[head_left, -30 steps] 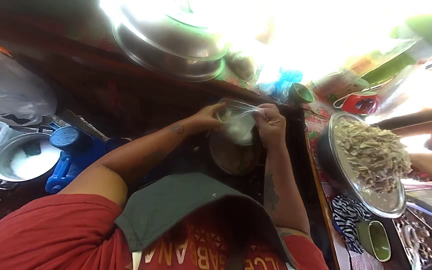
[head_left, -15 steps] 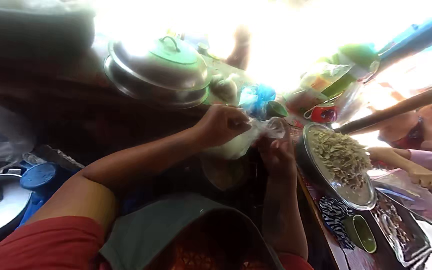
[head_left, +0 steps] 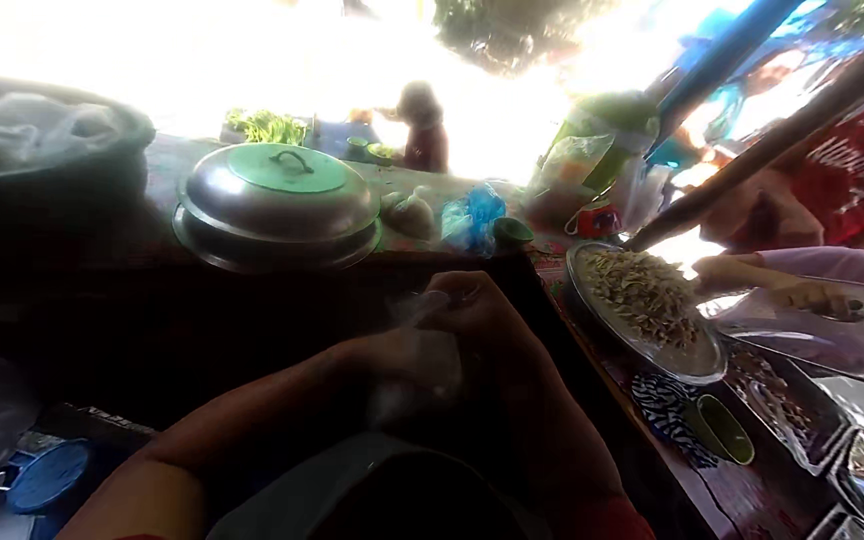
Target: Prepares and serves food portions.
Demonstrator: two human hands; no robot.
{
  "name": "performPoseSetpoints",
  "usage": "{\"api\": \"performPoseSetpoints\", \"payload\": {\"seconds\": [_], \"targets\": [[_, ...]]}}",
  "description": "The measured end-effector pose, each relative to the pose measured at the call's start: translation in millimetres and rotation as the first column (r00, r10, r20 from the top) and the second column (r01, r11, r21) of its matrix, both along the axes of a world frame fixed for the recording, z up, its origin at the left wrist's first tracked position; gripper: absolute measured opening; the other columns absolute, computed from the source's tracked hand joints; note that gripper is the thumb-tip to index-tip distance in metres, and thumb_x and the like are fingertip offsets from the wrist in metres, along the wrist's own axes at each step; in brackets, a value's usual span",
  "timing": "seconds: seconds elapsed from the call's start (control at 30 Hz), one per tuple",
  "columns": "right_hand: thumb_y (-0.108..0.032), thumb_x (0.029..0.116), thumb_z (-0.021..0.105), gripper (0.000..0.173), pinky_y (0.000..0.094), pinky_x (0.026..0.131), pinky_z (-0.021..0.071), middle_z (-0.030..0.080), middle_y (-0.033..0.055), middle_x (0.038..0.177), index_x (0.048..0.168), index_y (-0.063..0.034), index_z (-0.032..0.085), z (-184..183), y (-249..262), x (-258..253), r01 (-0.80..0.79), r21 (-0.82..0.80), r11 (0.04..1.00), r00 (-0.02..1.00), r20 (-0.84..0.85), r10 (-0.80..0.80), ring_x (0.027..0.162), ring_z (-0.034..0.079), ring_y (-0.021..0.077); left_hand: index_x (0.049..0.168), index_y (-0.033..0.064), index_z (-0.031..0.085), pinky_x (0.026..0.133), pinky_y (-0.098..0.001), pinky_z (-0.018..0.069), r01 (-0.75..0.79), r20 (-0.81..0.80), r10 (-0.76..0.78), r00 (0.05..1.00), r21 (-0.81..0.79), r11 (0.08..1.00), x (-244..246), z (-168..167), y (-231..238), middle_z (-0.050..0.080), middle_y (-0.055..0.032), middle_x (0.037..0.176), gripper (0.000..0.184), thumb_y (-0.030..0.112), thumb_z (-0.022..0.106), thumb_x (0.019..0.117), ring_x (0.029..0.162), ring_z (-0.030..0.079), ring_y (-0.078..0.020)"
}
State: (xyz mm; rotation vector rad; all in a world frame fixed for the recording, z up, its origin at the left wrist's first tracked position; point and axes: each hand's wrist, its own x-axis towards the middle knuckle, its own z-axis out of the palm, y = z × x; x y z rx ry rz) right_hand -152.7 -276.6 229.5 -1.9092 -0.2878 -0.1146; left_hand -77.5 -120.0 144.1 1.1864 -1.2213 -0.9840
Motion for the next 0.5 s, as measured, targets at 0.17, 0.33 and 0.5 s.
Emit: {"api": "performPoseSetpoints", "payload": {"seconds": [0.17, 0.33, 0.5], "targets": [[0.005, 0.0781, 0.079, 0.017, 0.0289, 0.07, 0.0599, 0.072, 0.0035, 0.082, 0.092, -0.0022, 0.072, -15.1, -46.8, 2.4, 0.308, 0.176, 0.935, 0.951, -0.094, -0.296, 0.074, 0.068, 0.0097, 0.12, 0.0093, 0.062, 0.084, -0.0294, 0.0595, -0.029, -0.19, 0.048, 0.981, 0.102, 0.994, -0.2, -3.0, -46.6, 0.072, 0.001, 0.098, 0.025, 0.017, 0.068, 0.0967, 0.088, 0.07, -0.0084], [0.005, 0.0908, 0.067, 0.013, 0.0244, 0.051, 0.051, 0.066, 0.0024, 0.077, 0.101, -0.0025, 0.064, -18.2, -88.4, -38.5, 0.722, 0.339, 0.603, 0.674, -0.145, -0.725, 0.057, 0.058, 0.0076, 0.107, -0.0061, 0.064, 0.075, -0.0378, 0.0497, -0.076, 0.325, -0.017, 0.946, 0.271, 0.96, 19.6, 48.6, -122.9, 0.063, -0.0125, 0.091, 0.025, 0.018, 0.064, 0.101, 0.078, 0.057, -0.0164], [-0.002, 0.1018, 0.051, 0.014, 0.0249, 0.064, 0.0599, 0.069, -0.0021, 0.081, 0.103, -0.013, 0.059, -18.6, -92.6, -81.9, 0.47, 0.803, 0.366, 0.601, 0.013, -0.799, 0.067, 0.067, 0.0068, 0.094, -0.0026, 0.073, 0.077, -0.0483, 0.0514, -0.002, 0.825, 0.109, 0.554, -0.13, 0.992, 13.0, 151.2, -171.6, 0.069, -0.0147, 0.087, 0.024, 0.021, 0.07, 0.0973, 0.083, 0.065, -0.0262]]}}
